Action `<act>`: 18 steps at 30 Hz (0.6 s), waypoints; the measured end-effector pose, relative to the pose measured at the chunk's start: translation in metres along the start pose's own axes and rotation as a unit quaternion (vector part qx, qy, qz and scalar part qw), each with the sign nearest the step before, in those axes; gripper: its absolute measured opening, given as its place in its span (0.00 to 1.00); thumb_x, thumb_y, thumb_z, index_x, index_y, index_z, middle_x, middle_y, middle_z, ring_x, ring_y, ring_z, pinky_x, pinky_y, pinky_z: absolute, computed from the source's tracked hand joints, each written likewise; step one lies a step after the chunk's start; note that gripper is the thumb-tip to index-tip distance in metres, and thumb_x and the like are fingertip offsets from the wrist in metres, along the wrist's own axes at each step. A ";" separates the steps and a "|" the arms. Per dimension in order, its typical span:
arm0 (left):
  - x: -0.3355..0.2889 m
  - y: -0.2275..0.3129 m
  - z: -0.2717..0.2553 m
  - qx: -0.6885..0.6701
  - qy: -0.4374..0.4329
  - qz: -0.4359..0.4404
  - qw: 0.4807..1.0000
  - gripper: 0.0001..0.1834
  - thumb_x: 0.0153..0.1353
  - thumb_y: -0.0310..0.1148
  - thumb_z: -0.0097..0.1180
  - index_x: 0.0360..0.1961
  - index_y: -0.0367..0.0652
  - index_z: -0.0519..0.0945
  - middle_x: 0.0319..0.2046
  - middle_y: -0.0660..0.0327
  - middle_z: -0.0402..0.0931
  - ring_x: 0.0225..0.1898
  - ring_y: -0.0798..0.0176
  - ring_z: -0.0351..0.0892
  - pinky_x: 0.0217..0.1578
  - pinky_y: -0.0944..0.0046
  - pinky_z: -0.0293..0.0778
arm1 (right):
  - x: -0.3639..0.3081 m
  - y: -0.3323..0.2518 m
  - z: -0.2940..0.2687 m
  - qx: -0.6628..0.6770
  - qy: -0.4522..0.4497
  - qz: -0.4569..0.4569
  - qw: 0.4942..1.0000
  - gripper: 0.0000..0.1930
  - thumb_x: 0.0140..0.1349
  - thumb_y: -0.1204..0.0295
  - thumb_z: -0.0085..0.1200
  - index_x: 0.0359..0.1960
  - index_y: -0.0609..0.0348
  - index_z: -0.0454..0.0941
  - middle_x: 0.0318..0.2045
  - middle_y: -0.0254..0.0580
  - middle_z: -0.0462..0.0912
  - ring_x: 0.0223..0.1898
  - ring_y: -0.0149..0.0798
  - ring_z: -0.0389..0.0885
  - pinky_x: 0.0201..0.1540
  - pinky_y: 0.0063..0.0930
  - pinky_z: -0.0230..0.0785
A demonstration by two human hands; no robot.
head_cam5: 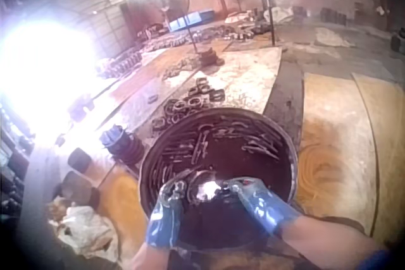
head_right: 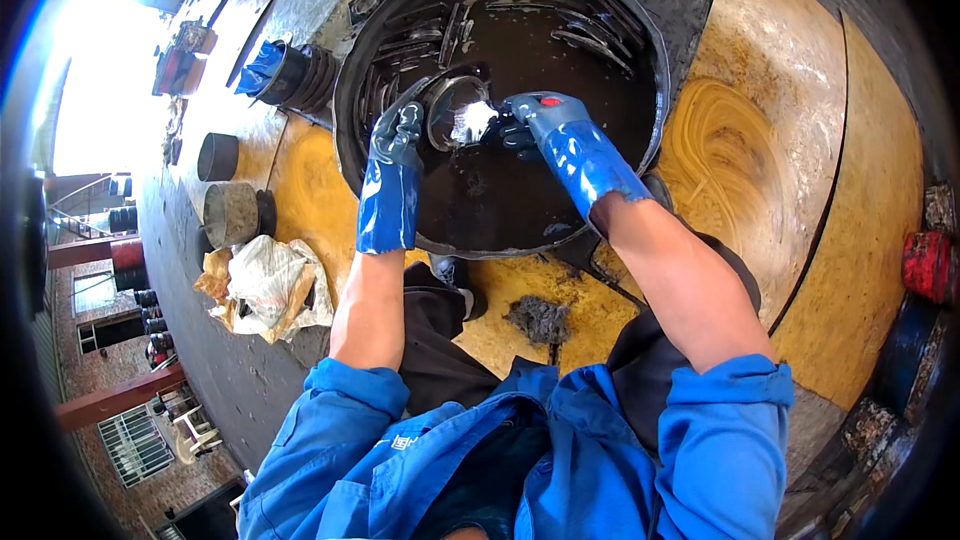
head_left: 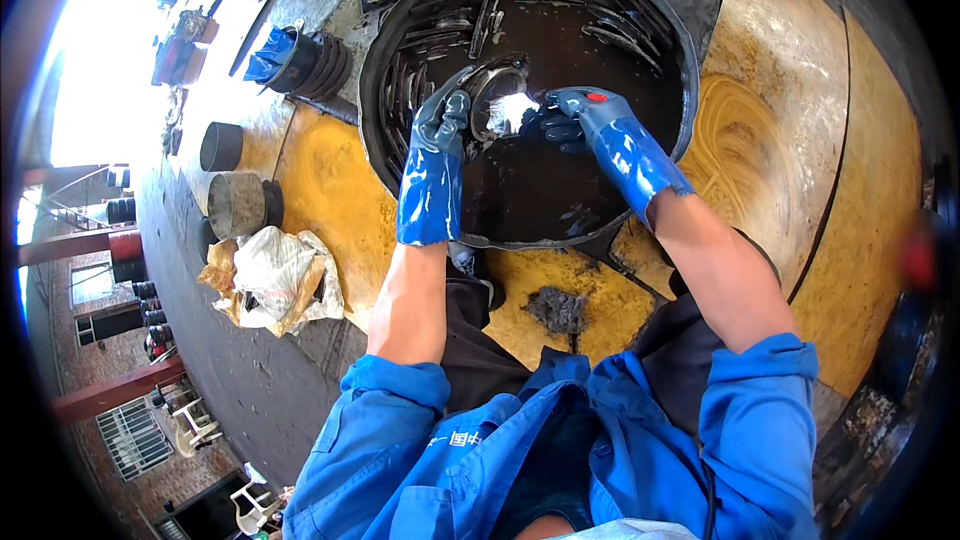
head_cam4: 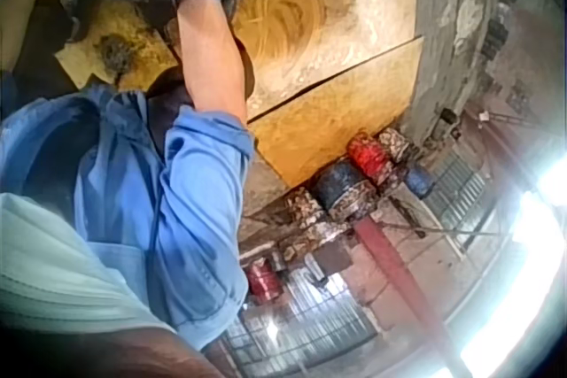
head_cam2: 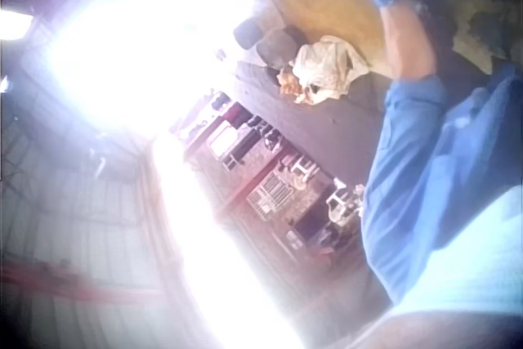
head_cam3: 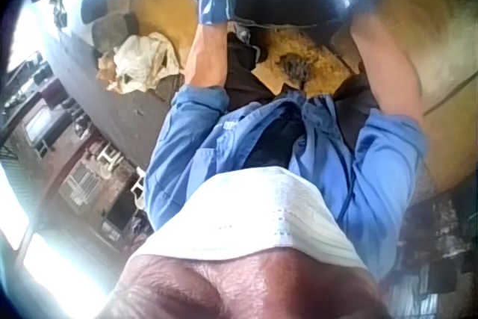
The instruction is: The person cleans metal parts by scrubbing them with a brush while they are submerged in a tub of dark liquid. They handle a large metal ring and various smaller components, turning them over to reach different surfaces.
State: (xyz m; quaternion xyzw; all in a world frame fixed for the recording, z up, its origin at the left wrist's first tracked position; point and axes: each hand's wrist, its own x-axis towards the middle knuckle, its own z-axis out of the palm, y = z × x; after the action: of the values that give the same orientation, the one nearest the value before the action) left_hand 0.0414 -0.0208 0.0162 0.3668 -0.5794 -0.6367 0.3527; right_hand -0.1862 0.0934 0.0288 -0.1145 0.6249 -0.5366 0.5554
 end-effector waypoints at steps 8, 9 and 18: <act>0.007 -0.001 0.006 0.018 -0.009 0.021 1.000 0.18 0.76 0.36 0.48 0.58 0.39 0.80 0.49 0.58 0.85 0.46 0.64 0.82 0.52 0.64 0.78 | 0.002 0.002 0.001 0.111 -0.010 0.155 0.982 0.14 0.74 0.61 0.49 0.52 0.47 0.84 0.40 0.42 0.90 0.37 0.41 0.89 0.38 0.39 0.78; 0.008 -0.001 0.007 0.021 -0.010 0.023 0.999 0.18 0.76 0.36 0.48 0.59 0.39 0.80 0.49 0.59 0.85 0.46 0.64 0.81 0.52 0.64 0.77 | 0.001 0.002 -0.001 0.104 -0.031 0.144 0.984 0.14 0.74 0.61 0.50 0.51 0.48 0.85 0.41 0.44 0.90 0.39 0.42 0.89 0.39 0.39 0.78; 0.003 -0.005 0.003 0.111 -0.042 0.051 0.992 0.19 0.77 0.37 0.48 0.60 0.40 0.79 0.50 0.59 0.84 0.47 0.65 0.80 0.53 0.65 0.76 | -0.005 0.001 -0.014 -0.320 0.023 -0.231 0.919 0.11 0.67 0.66 0.60 0.47 0.54 0.87 0.40 0.40 0.90 0.41 0.37 0.87 0.49 0.31 0.79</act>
State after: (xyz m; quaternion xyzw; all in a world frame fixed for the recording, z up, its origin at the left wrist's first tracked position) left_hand 0.0374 -0.0211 0.0114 0.3465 -0.6789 -0.5643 0.3172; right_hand -0.1952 0.1053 0.0279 -0.4144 0.7321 -0.4240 0.3354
